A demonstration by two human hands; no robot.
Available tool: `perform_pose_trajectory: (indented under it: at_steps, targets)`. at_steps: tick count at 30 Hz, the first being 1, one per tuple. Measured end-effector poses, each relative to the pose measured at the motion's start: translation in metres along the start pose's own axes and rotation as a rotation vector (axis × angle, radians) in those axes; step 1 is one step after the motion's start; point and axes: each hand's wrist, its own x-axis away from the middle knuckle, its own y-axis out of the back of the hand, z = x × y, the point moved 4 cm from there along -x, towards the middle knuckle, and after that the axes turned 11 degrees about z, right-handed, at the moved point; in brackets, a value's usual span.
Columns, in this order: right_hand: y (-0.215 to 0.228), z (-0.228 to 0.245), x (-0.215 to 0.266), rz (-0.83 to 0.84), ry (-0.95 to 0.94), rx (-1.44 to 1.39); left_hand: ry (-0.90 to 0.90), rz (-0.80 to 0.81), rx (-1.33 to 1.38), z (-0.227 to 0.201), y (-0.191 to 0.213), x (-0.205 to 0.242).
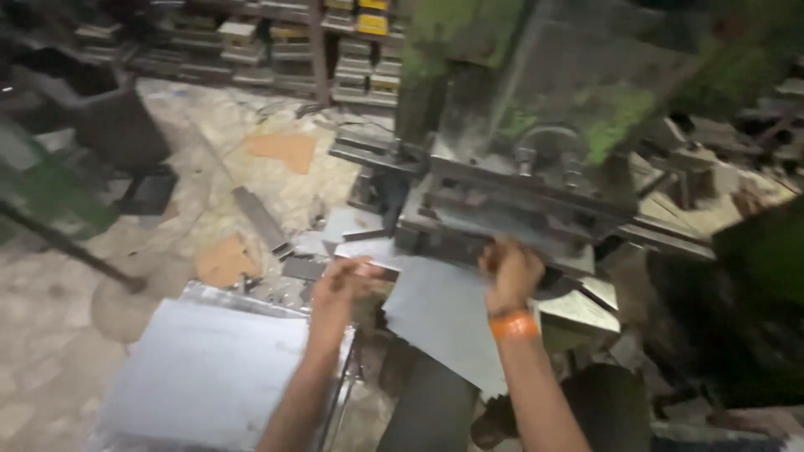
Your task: Positioning metal sheets into an industrial stamping machine and stacking the processed sheets.
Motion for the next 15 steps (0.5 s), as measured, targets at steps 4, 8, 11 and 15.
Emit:
perform_pose_trajectory:
  at_steps: [4,8,11,15]
  targets:
    - [0.04,-0.012,0.113,0.229,-0.131,0.115,-0.157,-0.261,-0.764,-0.094,0.088,0.045]
    - [0.071,-0.042,0.152,0.301,-0.443,0.372,-0.467,-0.549,-1.486,-0.045,0.154,0.078]
    - [0.071,-0.062,0.175,0.264,-0.572,0.515,0.061,-0.468,-1.71,0.061,0.16,0.081]
    - [0.034,-0.114,0.215,0.612,-0.692,0.562,-0.094,-0.646,-2.182,0.079,0.082,0.087]
